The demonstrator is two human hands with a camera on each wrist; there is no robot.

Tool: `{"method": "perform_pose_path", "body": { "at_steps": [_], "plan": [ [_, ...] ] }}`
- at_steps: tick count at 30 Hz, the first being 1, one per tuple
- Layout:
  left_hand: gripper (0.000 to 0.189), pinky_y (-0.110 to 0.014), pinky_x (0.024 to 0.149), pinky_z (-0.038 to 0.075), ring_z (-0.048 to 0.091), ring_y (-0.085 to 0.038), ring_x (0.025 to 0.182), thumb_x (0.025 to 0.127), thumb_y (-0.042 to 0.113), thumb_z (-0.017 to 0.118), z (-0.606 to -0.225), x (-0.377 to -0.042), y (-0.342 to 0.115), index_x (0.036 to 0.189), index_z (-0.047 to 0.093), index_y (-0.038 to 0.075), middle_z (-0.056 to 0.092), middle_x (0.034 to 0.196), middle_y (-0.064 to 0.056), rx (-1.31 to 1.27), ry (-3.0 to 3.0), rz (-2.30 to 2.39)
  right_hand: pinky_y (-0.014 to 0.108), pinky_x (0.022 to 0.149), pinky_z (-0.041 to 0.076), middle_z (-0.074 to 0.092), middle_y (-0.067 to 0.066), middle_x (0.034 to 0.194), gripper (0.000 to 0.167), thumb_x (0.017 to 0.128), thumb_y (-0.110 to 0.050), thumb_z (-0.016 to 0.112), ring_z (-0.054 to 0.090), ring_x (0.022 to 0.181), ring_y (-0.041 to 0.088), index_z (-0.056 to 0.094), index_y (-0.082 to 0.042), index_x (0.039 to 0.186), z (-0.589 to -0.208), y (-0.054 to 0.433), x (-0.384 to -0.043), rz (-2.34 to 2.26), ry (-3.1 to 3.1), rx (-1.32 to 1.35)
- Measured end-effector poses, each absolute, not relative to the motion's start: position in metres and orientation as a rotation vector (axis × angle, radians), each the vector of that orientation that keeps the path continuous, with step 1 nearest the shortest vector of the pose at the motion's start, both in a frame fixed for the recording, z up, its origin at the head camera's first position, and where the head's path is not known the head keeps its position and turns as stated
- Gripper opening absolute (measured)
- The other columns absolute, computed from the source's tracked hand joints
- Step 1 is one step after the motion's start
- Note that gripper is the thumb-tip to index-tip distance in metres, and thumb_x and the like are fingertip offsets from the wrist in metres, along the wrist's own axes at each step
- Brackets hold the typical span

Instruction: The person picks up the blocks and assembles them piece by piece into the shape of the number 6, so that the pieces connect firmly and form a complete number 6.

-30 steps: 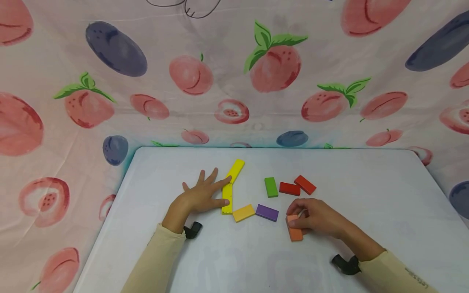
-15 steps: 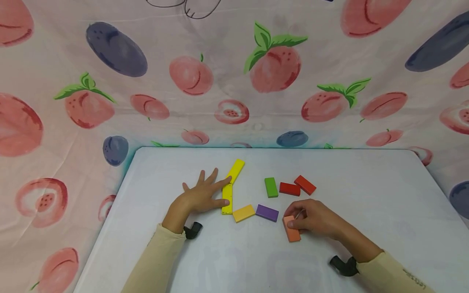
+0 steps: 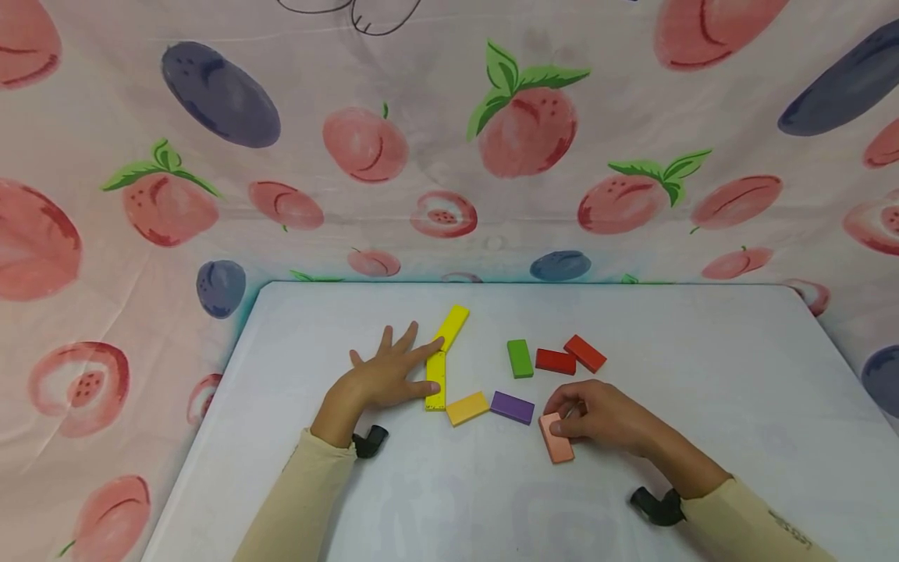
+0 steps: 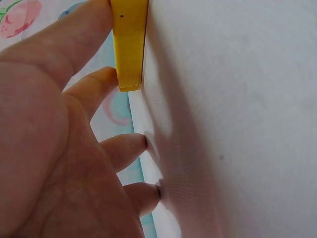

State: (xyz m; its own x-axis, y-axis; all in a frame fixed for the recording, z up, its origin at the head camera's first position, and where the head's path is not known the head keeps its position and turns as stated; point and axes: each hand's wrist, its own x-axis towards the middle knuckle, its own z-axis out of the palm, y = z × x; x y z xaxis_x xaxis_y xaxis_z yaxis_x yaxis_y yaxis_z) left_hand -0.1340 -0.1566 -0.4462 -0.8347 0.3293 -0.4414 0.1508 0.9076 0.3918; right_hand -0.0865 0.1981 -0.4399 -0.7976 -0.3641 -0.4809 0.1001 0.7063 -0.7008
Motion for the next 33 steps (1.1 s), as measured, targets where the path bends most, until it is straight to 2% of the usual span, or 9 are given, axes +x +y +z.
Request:
{"method": "perform_pose_path", "body": {
  "at_steps": [33],
  "plan": [
    [0.076, -0.089, 0.104, -0.005, -0.011, -0.043, 0.158, 0.091, 0.062, 0.065, -0.4479, -0.1353, -0.1572, 0.157, 0.028, 0.052, 0.001, 0.174, -0.001, 0.359, 2.553, 0.46, 0.031, 0.069, 0.049, 0.064, 0.001, 0.085, 0.02, 0.086, -0.025, 0.083, 0.057, 0.084, 0.02, 0.073, -0.018, 0.102, -0.4433, 0.1922, -0.0867, -0.985, 2.293, -0.184]
  ]
}}
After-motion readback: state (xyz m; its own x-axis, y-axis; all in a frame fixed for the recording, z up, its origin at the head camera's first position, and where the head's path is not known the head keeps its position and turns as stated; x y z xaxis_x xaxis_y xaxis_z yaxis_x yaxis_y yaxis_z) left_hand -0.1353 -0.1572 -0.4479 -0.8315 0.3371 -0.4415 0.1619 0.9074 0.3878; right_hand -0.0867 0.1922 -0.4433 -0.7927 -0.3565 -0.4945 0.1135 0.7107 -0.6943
